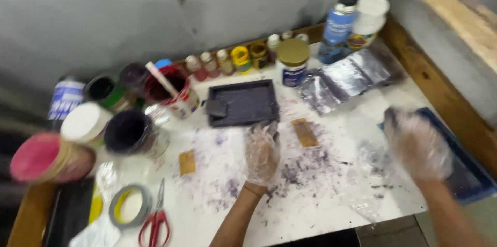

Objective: Preparing and applying ink to a tray and handling plastic film sheets on a workbench.

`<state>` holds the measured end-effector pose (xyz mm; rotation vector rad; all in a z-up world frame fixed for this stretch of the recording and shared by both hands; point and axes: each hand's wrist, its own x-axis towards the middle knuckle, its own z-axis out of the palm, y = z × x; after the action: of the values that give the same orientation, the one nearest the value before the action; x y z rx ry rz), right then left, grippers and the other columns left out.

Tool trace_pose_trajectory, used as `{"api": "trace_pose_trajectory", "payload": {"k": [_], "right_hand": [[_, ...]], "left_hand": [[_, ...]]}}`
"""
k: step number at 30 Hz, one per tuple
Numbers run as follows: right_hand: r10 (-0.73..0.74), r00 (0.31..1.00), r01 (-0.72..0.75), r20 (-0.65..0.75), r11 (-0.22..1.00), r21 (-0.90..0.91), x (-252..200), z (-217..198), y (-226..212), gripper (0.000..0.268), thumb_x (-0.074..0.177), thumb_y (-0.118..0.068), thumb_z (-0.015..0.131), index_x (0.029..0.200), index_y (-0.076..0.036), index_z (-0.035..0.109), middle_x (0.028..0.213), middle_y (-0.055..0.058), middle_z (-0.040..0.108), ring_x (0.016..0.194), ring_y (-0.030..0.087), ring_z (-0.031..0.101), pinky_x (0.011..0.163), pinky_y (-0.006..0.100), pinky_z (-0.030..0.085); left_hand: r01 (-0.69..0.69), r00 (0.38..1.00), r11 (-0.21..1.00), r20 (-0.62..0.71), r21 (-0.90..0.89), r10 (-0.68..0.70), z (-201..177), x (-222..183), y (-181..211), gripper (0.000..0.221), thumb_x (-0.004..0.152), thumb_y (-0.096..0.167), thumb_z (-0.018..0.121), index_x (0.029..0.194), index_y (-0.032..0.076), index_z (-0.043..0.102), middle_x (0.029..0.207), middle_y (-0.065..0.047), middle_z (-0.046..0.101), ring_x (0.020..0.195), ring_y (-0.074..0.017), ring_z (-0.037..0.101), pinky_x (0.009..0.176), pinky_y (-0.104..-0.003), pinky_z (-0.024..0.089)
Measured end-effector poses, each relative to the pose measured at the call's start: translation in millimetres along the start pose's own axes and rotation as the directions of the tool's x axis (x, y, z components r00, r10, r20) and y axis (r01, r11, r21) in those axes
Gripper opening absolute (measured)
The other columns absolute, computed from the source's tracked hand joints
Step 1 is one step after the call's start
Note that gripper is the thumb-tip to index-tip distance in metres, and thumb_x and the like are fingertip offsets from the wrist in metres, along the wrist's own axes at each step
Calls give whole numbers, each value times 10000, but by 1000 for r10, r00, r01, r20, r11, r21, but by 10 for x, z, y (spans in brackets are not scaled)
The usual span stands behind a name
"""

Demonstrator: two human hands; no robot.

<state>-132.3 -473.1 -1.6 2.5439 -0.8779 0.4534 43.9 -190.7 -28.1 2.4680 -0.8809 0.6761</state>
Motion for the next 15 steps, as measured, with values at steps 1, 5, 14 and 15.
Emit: {"api": "trace_pose_trajectory", "payload": {"k": [1,5,14,15], "right_hand": [[-47,969,31,-243,997,-66,-276,160,-93,543,1184,-589,504,802,-221,621,706,-27,615,545,87,575,527,218,483],[-51,623,-503,781,738,450,-633,-1013,-1100,846,1008,-693,178,895,-109,778,846,166,764,882,323,730,953,448,485],[-604,769,531,-211,417,738,-1238,-998,-2234,529,778,-346,717,1264,-144,663,1034,131,660,913,344,635,833,445,538],[-687,718,542,-112,451,709,-1166,-1166,-2297,482,858,-340,662,1295,-141,625,1049,159,657,905,336,639,802,435,554]], "left_hand": [[-13,999,993,41,-113,17,-92,-137,-30,259,942,181,600,1138,84,738,1161,-165,683,1026,-392,588,916,-488,475],[-12,993,993,117,-119,26,-436,-661,-227,245,918,223,646,1120,136,756,1122,-116,701,987,-345,610,825,-494,497],[196,975,842,191,-502,-114,-1513,-1259,-340,252,887,63,705,1136,36,720,1076,-145,724,991,-298,685,975,-382,549],[326,942,752,263,-574,-208,-1476,-1346,-386,314,893,33,691,1207,35,686,1161,-142,687,1036,-267,685,1013,-336,549]]}}
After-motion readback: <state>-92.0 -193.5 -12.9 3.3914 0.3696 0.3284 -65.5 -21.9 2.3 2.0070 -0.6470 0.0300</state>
